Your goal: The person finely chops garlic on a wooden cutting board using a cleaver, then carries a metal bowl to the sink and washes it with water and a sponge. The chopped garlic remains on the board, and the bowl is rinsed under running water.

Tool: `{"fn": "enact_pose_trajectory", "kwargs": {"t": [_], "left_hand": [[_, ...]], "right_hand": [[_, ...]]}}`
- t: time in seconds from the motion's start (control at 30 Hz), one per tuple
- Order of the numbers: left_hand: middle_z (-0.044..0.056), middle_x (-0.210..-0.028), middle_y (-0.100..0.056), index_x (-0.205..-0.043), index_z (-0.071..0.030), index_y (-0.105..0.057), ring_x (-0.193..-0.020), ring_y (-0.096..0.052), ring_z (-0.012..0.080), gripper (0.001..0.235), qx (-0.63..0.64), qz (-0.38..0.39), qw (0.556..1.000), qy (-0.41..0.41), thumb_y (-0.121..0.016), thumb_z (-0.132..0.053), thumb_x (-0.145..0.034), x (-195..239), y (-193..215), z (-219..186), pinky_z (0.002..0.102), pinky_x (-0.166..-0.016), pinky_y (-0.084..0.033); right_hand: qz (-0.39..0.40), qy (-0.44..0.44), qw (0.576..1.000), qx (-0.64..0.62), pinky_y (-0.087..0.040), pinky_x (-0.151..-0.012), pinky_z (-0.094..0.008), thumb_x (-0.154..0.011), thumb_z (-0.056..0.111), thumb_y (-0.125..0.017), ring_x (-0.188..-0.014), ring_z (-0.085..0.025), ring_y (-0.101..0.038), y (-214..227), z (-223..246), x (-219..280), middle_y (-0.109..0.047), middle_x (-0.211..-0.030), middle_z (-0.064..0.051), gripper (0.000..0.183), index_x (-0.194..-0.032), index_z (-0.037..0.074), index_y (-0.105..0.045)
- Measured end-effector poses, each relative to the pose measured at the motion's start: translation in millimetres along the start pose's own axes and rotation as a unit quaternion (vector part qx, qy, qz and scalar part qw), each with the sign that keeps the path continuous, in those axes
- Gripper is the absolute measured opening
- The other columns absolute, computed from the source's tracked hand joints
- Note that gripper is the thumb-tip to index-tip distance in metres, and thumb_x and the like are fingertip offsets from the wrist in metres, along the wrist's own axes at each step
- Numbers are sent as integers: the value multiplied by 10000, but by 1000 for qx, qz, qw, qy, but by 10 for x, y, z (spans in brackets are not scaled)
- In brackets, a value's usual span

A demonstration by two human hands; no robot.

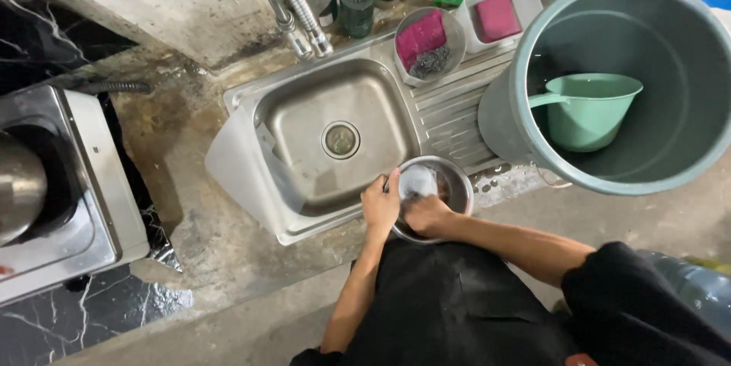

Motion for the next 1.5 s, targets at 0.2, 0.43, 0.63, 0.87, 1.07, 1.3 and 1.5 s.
{"fn": "enact_pose_trajectory", "kwargs": {"t": [0.2, 0.43, 0.63, 0.87, 1.07, 1.3, 1.5], "left_hand": [[296, -786, -625, -823, 8, -651, -777, -584, 526, 499, 2, 29, 999, 14, -617, -455, -1004, 5, -30, 120, 523, -666, -509], [272, -776, -667, -829, -31, -703, -763, -644, 502, 462, -9, -28, 999, 23, -596, -452, -987, 58, 10, 126, 541, -674, -510], [285, -809, -676, -834, -9, -692, -813, -636, 518, 538, -44, 29, 997, 53, -552, -496, -1013, 64, -57, 123, 577, -720, -495], [289, -821, -677, -859, -23, -706, -812, -634, 527, 554, -73, 13, 997, 37, -503, -508, -1032, 48, -54, 150, 592, -736, -492], [289, -819, -687, -832, -4, -708, -820, -655, 512, 567, -37, 9, 997, 66, -505, -501, -1014, 107, -25, 123, 579, -742, -515], [256, -898, -707, -905, -57, -768, -862, -647, 517, 548, -72, 50, 995, 54, -393, -425, -1062, 73, -113, 112, 607, -789, -499], [274, -892, -694, -916, -37, -757, -876, -650, 516, 572, -53, 9, 998, 46, -415, -476, -1046, 111, -71, 138, 592, -766, -512]], "right_hand": [[-12, -177, 984, 32, -591, -582, -494, -894, 218, -575, -736, -351, -744, 221, -469, -263, -743, -861, -209, 277, -987, -4, -713], [201, -99, 975, 1, -577, -683, -495, -782, 163, -643, -851, -319, -723, -311, -354, 363, -736, -899, -173, 241, -912, 14, -781], [-114, 82, 985, -102, -607, -771, -493, -804, 118, -612, -928, -393, -729, 146, 34, -66, -703, -1097, -253, 369, -1120, -66, -660], [59, -228, 972, -4, -624, -779, -452, -925, 212, -615, -934, -310, -760, 268, -874, -109, -769, -1046, -168, 200, -998, 81, -747], [169, -74, 978, -102, -570, -812, -506, -995, 370, -575, -924, -352, -733, -225, -399, 242, -768, -985, -189, 363, -924, 64, -758], [-81, -105, 989, -66, -577, -732, -553, -920, 166, -599, -873, -444, -728, 384, -411, -155, -716, -984, -272, 239, -1007, -38, -688], [147, -281, 948, -1, -596, -849, -466, -818, 425, -743, -1057, -322, -717, 176, -893, 31, -700, -1129, -157, 397, -1019, 82, -738]]}}
Point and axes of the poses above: each hand's wrist, its own x-axis away from the middle knuckle, its own y-axis out of the back of the hand, z = x × y, the point moved 9 cm from there along -x, towards the middle knuckle
